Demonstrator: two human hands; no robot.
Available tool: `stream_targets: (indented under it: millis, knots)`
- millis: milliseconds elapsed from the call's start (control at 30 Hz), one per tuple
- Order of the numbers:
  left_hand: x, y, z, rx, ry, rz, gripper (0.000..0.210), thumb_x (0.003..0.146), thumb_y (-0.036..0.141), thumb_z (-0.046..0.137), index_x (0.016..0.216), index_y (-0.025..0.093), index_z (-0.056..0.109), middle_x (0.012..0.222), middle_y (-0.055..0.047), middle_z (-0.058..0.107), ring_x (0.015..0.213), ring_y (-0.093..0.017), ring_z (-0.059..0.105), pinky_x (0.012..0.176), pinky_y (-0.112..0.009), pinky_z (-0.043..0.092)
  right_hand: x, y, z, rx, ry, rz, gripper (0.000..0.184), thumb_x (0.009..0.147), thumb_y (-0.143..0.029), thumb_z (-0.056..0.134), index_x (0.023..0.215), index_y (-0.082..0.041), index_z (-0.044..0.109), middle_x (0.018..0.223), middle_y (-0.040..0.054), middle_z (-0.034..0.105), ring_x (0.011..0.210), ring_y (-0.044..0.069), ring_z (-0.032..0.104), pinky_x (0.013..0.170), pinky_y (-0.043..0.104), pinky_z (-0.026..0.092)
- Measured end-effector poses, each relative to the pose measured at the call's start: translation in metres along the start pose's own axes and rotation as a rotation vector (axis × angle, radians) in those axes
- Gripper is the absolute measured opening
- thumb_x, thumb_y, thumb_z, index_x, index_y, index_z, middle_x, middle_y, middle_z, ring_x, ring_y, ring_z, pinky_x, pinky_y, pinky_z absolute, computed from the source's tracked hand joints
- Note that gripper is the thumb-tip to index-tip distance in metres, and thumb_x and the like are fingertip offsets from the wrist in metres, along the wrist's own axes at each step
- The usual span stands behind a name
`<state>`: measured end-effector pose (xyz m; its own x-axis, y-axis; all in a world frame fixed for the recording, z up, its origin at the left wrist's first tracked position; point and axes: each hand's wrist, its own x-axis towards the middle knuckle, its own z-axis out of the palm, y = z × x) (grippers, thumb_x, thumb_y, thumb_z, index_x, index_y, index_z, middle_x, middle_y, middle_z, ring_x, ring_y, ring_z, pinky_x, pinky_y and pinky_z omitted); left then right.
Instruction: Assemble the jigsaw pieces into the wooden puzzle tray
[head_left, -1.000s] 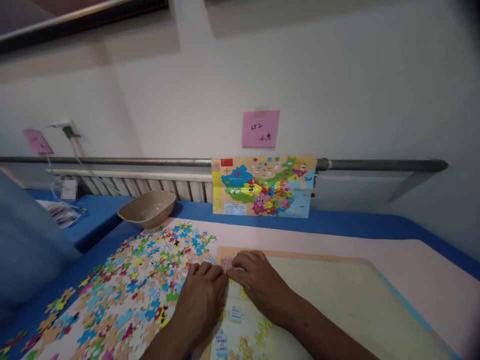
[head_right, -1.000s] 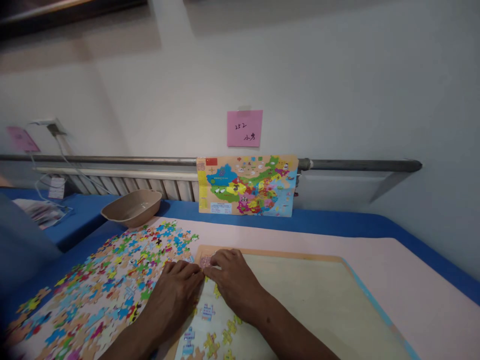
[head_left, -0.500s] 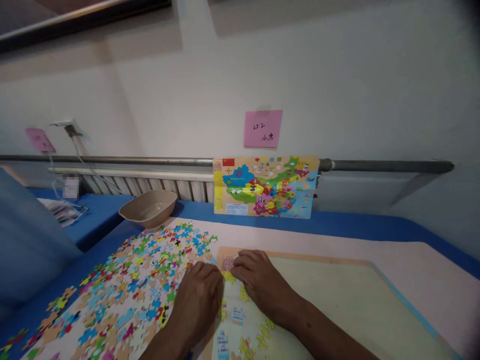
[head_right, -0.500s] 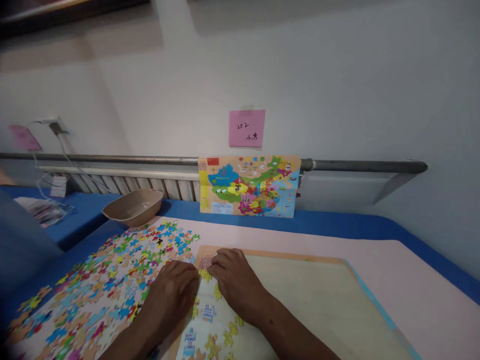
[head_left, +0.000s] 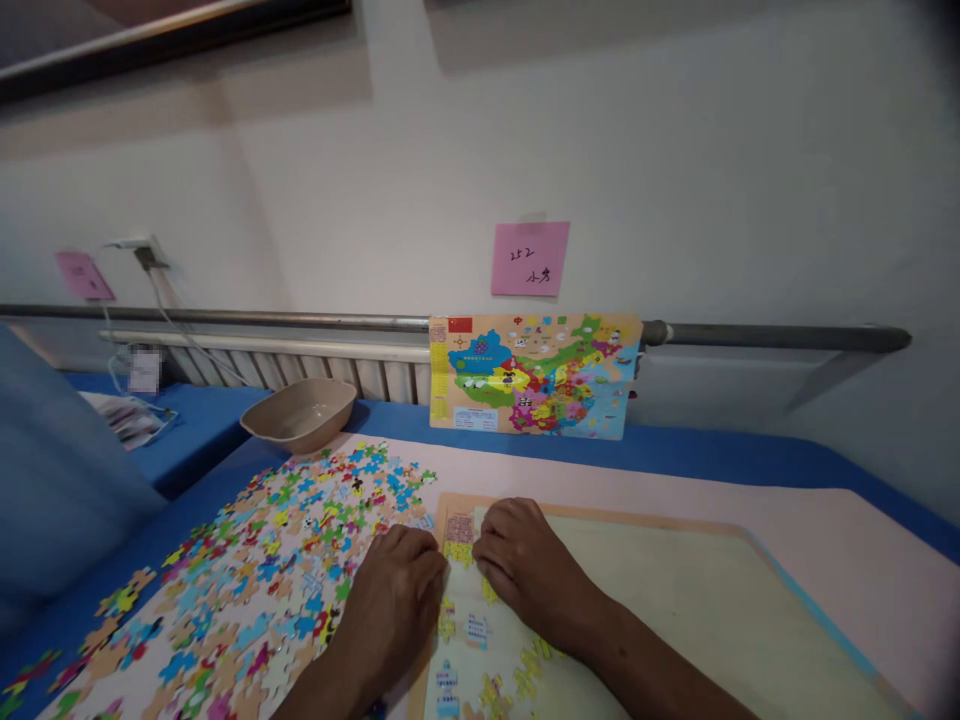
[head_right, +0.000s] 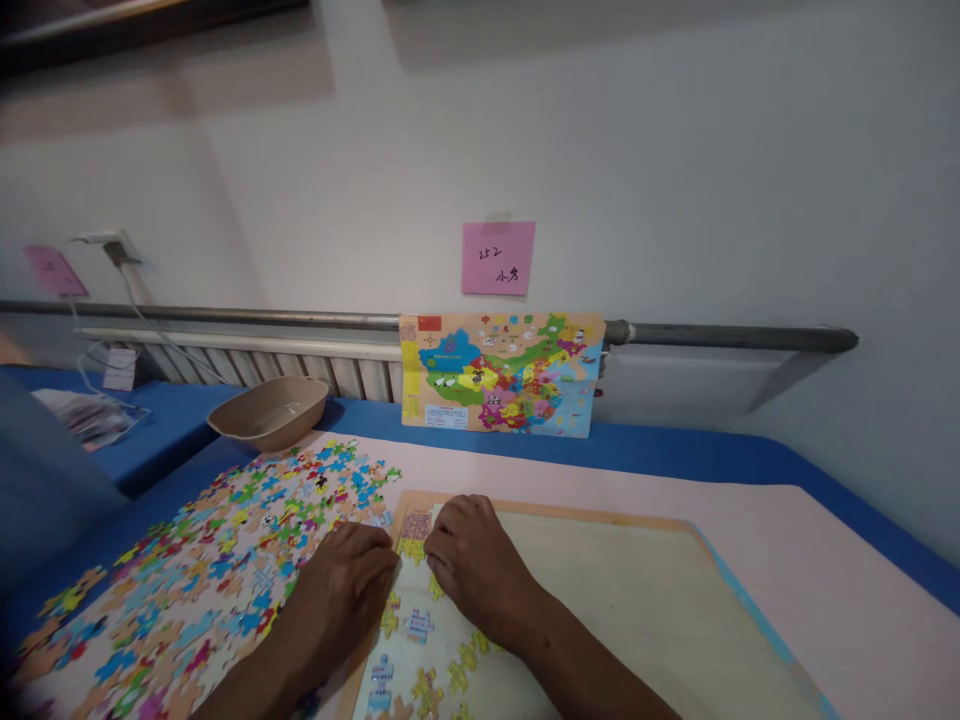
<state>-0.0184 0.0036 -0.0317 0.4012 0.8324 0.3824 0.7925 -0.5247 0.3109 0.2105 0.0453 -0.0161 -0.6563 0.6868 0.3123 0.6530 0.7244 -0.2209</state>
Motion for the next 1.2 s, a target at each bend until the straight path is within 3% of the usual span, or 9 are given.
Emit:
stream_targets:
  millis: [1067, 1200]
  knots:
    - [0.002, 0.003, 0.004, 0.005, -0.029, -0.031, 0.025, 0.1, 0.009, 0.053, 0.094, 0.022, 0.074, 0.103, -0.006, 0.073, 0.098, -0.026, 0.063, 0.088, -0.044, 0.049, 0.0, 0.003, 0.012, -0.004, 0.047, -0.007, 0.015, 0.099, -0.014, 0.067, 0.085, -0.02, 0.068, 0.092, 0.0017, 0.064, 0.099, 0.02, 0.053, 0.097, 0.039, 0.036]
    - [0.004, 0.0, -0.002, -0.078, 0.102, -0.02, 0.027, 0.101, 0.013, 0.05, 0.092, 0.021, 0.074, 0.108, -0.008, 0.075, 0.101, -0.026, 0.066, 0.091, -0.045, 0.052, 0.0, 0.002, 0.011, -0.014, 0.037, -0.005, 0.018, 0.101, -0.015, 0.064, 0.084, -0.02, 0.068, 0.092, 0.0021, 0.064, 0.099, 0.02, 0.053, 0.097, 0.039, 0.037]
